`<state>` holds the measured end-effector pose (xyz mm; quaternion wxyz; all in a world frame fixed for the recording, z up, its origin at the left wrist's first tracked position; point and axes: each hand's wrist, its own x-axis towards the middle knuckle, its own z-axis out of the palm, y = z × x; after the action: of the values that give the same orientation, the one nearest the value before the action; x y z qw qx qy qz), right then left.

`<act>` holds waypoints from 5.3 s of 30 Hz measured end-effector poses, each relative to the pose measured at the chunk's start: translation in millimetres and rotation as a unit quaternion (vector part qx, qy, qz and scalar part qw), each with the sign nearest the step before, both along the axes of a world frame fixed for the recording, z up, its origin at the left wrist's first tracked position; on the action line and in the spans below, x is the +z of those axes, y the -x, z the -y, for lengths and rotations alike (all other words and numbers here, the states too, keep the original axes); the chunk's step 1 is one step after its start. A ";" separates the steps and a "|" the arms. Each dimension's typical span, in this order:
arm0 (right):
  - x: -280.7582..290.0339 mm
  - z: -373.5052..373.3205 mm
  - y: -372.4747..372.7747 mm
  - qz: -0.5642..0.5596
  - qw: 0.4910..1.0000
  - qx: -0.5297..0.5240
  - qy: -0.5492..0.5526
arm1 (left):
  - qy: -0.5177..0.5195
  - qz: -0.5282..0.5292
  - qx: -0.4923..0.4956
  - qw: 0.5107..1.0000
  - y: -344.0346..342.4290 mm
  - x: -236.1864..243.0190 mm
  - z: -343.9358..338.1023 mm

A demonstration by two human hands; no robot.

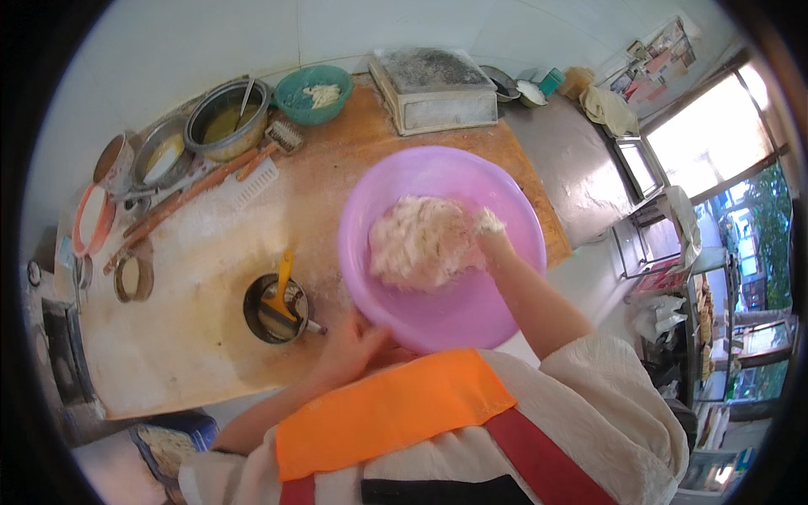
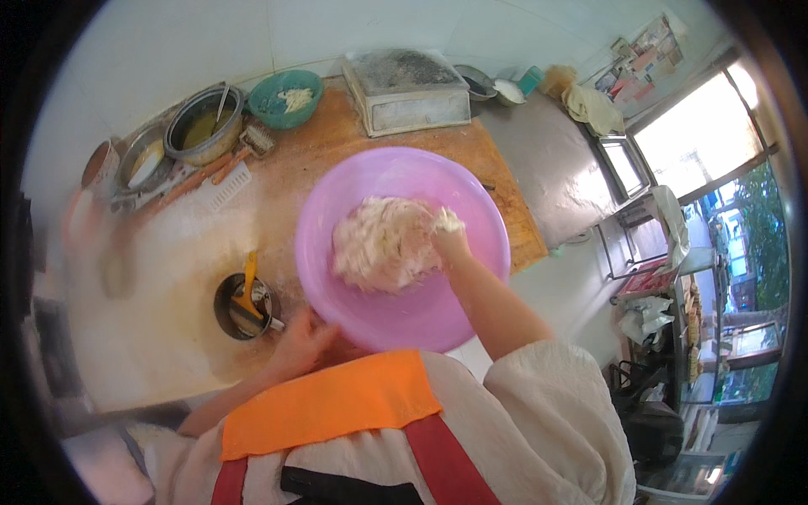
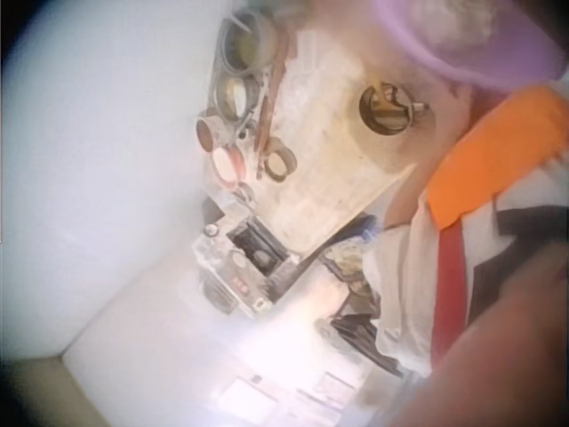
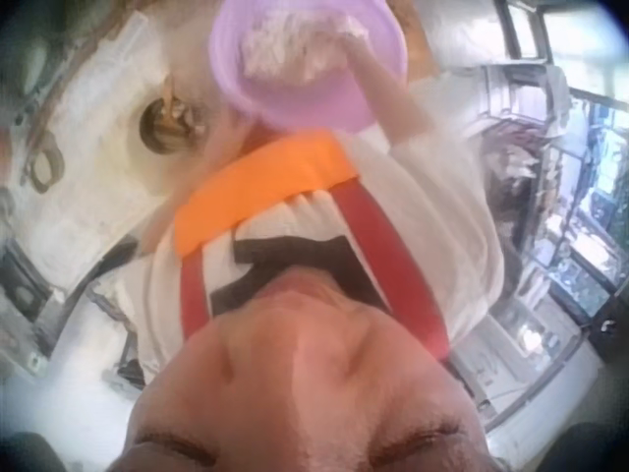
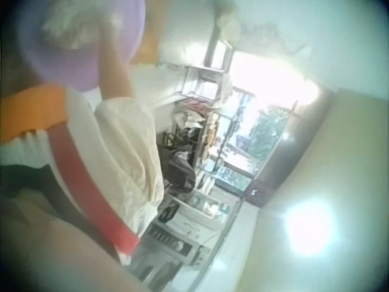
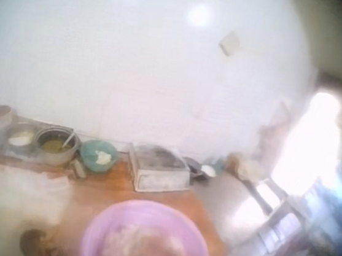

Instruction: The person kneads dough in a bowl, adds liquid with a spoon, and then mixes a larger quantity of dough in a plastic bin. They later carry the bowl to a different room, place it on a shelf, and handle a metal tray near an oven.

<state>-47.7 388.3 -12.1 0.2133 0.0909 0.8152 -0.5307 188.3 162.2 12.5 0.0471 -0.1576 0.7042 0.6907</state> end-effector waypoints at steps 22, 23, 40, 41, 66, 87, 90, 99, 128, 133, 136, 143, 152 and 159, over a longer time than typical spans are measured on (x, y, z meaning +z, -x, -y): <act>43.5 83.3 -8.0 -0.169 0.777 0.582 -0.173 | 0.231 0.001 0.067 0.971 152.4 -23.7 33.5; 60.0 76.5 -26.2 -0.176 0.706 0.628 -0.274 | 0.227 -0.008 0.072 0.971 153.1 -26.0 34.6; -20.6 46.8 27.5 -0.154 0.752 0.578 -0.276 | 0.185 -0.018 0.100 0.978 163.4 -16.2 41.8; -15.4 28.8 38.0 -0.173 0.780 0.566 -0.205 | 0.183 -0.012 0.100 0.978 160.6 -12.2 41.9; -45.2 63.9 -24.3 -0.270 0.548 0.692 -0.385 | 0.135 -0.003 0.117 0.984 161.0 -9.1 39.4; 20.2 21.6 -59.9 -0.093 0.559 0.729 -0.384 | 0.177 -0.027 0.110 0.978 173.4 -35.2 51.1; 14.5 -6.3 -52.4 -0.078 0.534 0.707 -0.458 | 0.143 -0.025 0.101 0.984 173.6 -32.6 44.6; -48.2 26.4 -45.3 -0.132 0.554 0.624 -0.535 | 0.176 -0.020 0.098 0.979 167.8 -21.0 47.0; -32.0 88.2 -45.3 -0.162 0.601 0.666 -0.410 | 0.207 0.001 0.099 0.973 170.1 -16.8 42.0; -42.0 24.0 -28.6 -0.336 0.714 0.543 -0.288 | 0.200 -0.007 0.100 0.975 174.4 -24.4 47.9; -39.1 -1.8 49.5 -0.183 0.818 0.503 -0.212 | 0.175 -0.004 0.096 0.980 174.3 -17.1 44.2; 1.5 106.1 14.1 -0.188 0.516 0.627 -0.552 | 0.203 -0.048 0.148 0.967 178.7 -34.0 37.9; 7.9 39.7 -85.0 -0.299 0.671 0.593 -0.329 | 0.128 -0.005 0.086 0.988 171.1 -19.3 46.7; -37.0 84.7 -35.4 -0.239 0.650 0.589 -0.417 | 0.171 -0.015 0.103 0.980 177.9 -21.6 46.3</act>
<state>-12.3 303.6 -49.1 0.2187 -0.4586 0.8557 0.0985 10.4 115.9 -9.1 -0.0623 -0.2245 0.7923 0.5639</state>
